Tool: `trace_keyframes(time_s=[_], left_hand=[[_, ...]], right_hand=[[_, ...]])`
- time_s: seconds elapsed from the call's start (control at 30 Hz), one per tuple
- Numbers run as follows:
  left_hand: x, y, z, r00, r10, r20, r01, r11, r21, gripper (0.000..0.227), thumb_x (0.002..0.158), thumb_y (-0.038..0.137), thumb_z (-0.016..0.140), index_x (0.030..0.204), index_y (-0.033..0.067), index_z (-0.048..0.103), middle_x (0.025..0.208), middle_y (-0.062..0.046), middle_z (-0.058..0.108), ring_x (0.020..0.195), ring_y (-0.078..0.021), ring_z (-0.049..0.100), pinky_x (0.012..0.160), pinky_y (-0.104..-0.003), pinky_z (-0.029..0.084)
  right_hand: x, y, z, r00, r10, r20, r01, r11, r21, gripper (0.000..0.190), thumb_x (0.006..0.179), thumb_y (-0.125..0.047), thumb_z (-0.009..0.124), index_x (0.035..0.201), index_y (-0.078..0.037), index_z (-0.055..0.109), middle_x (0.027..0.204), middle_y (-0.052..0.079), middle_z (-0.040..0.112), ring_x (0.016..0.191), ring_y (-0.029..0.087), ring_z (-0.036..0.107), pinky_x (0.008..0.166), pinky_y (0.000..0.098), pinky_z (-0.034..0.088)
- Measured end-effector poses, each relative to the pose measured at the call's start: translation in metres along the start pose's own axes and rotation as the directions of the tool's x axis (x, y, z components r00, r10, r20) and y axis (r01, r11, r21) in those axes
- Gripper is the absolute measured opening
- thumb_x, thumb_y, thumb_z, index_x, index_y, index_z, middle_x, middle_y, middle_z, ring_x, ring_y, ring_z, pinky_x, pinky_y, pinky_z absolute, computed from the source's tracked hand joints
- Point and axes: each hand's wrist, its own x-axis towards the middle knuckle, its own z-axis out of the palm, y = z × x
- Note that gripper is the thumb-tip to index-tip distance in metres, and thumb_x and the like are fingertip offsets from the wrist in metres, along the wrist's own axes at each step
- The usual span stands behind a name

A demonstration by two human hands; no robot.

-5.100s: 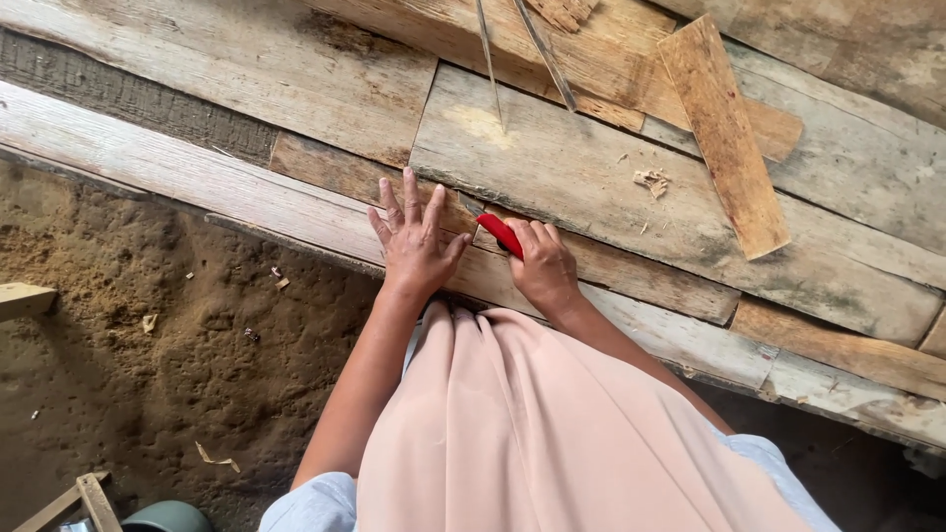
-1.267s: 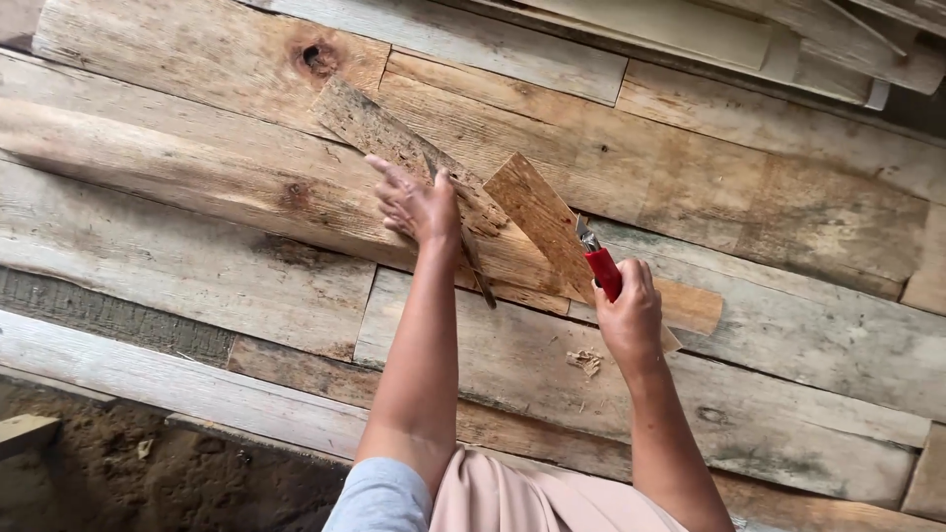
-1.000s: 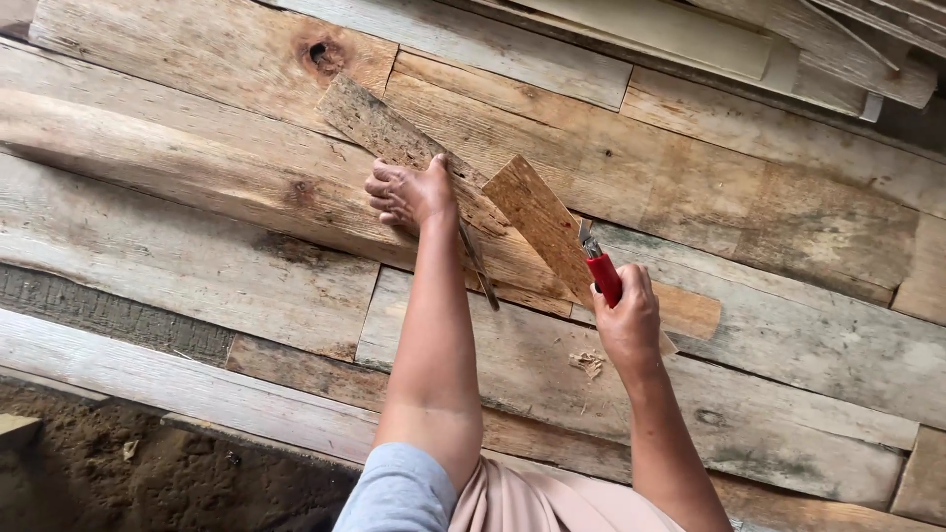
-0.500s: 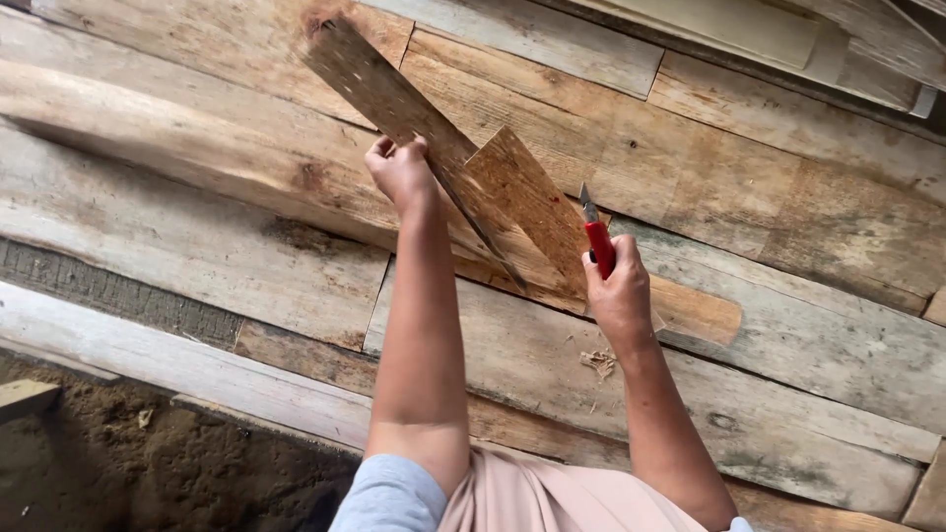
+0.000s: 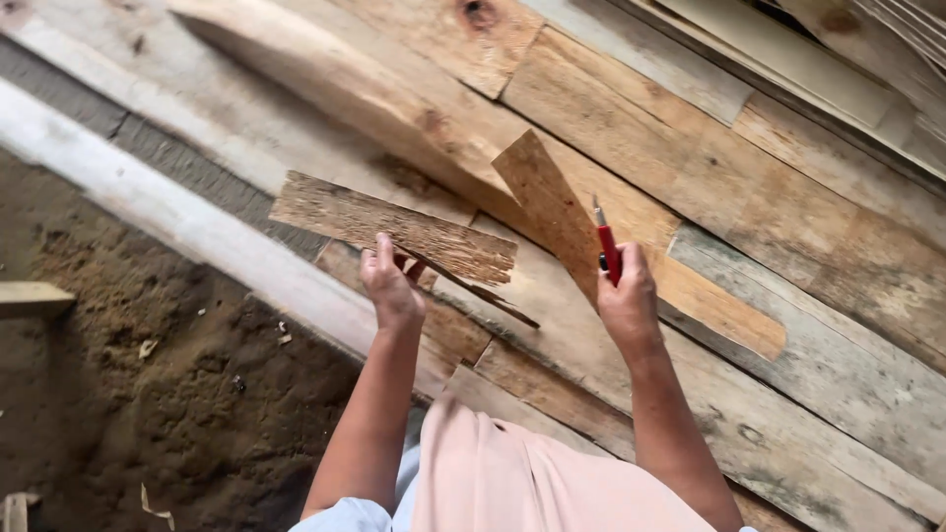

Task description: Trimming and fitting thin wood veneer pieces onto a wooden surface using a utility knife.

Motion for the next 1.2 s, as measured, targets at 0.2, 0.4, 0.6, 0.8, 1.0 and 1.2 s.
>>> trace_keyframes(time_s=[0.2, 0.4, 0.6, 0.8, 1.0, 1.2], left_hand=[[-0.019, 0.033, -0.021, 0.999, -0.048, 0.024, 0.046, 0.997, 0.069, 0.031, 0.099, 0.040, 0.064, 0.094, 0.0118, 0.052, 0.086, -0.003, 0.051, 0.084, -0.0174, 0.054, 0.067, -0.037, 0.057], [0.052, 0.066, -0.061, 0.999, -0.038, 0.022, 0.035, 0.989, 0.143, 0.032, 0.101, 0.043, 0.059, 0.092, 0.0132, 0.052, 0.082, 0.000, 0.052, 0.080, -0.0141, 0.055, 0.064, -0.033, 0.056], [0.199, 0.084, -0.128, 0.999, 0.023, 0.024, -0.026, 0.994, 0.106, 0.030, 0.103, 0.042, 0.059, 0.095, 0.0141, 0.052, 0.083, -0.001, 0.059, 0.077, -0.0111, 0.060, 0.066, -0.032, 0.058], [0.265, 0.166, -0.125, 0.996, -0.016, 0.093, 0.008, 0.996, 0.092, 0.027, 0.100, 0.040, 0.063, 0.092, 0.0149, 0.055, 0.078, 0.002, 0.061, 0.071, -0.0093, 0.062, 0.060, -0.026, 0.059], [0.305, 0.203, -0.114, 0.956, -0.165, 0.242, 0.159, 0.986, 0.045, 0.027, 0.102, 0.040, 0.061, 0.097, 0.0149, 0.054, 0.084, -0.001, 0.065, 0.076, -0.0127, 0.063, 0.062, -0.026, 0.053], [0.307, 0.218, -0.094, 0.917, -0.106, 0.384, 0.046, 0.986, 0.163, 0.023, 0.102, 0.034, 0.064, 0.113, 0.0133, 0.060, 0.096, 0.000, 0.067, 0.086, -0.0092, 0.064, 0.067, -0.024, 0.058]], right_hand=[[-0.040, -0.070, 0.062, 0.978, -0.181, 0.105, 0.193, 0.974, -0.116, 0.031, 0.088, -0.007, 0.065, 0.115, -0.016, 0.055, 0.110, 0.012, 0.062, 0.100, 0.043, 0.068, 0.087, 0.0560, 0.057], [-0.029, -0.134, 0.131, 0.958, -0.233, 0.165, 0.257, 0.955, -0.145, 0.031, 0.087, -0.005, 0.062, 0.112, -0.020, 0.054, 0.108, 0.006, 0.060, 0.102, 0.038, 0.068, 0.087, 0.0545, 0.058], [0.020, -0.221, 0.231, 0.964, -0.216, 0.152, 0.249, 0.937, -0.244, 0.031, 0.088, -0.012, 0.061, 0.115, -0.025, 0.055, 0.115, 0.002, 0.060, 0.103, 0.036, 0.067, 0.090, 0.0565, 0.055], [0.063, -0.302, 0.283, 0.926, -0.375, 0.039, 0.362, 0.854, -0.374, 0.032, 0.086, -0.005, 0.068, 0.114, -0.014, 0.056, 0.129, 0.008, 0.059, 0.122, 0.033, 0.057, 0.097, 0.0526, 0.048], [0.027, -0.360, 0.303, 0.896, -0.145, 0.419, 0.062, 0.977, 0.206, 0.038, 0.080, -0.014, 0.085, 0.109, -0.007, 0.061, 0.115, 0.016, 0.072, 0.104, 0.029, 0.068, 0.091, 0.0390, 0.051], [0.043, -0.346, 0.317, 0.967, -0.166, 0.196, 0.102, 0.949, 0.299, 0.024, 0.083, -0.012, 0.080, 0.101, -0.007, 0.066, 0.079, 0.007, 0.061, 0.072, 0.018, 0.061, 0.067, 0.0317, 0.049]])
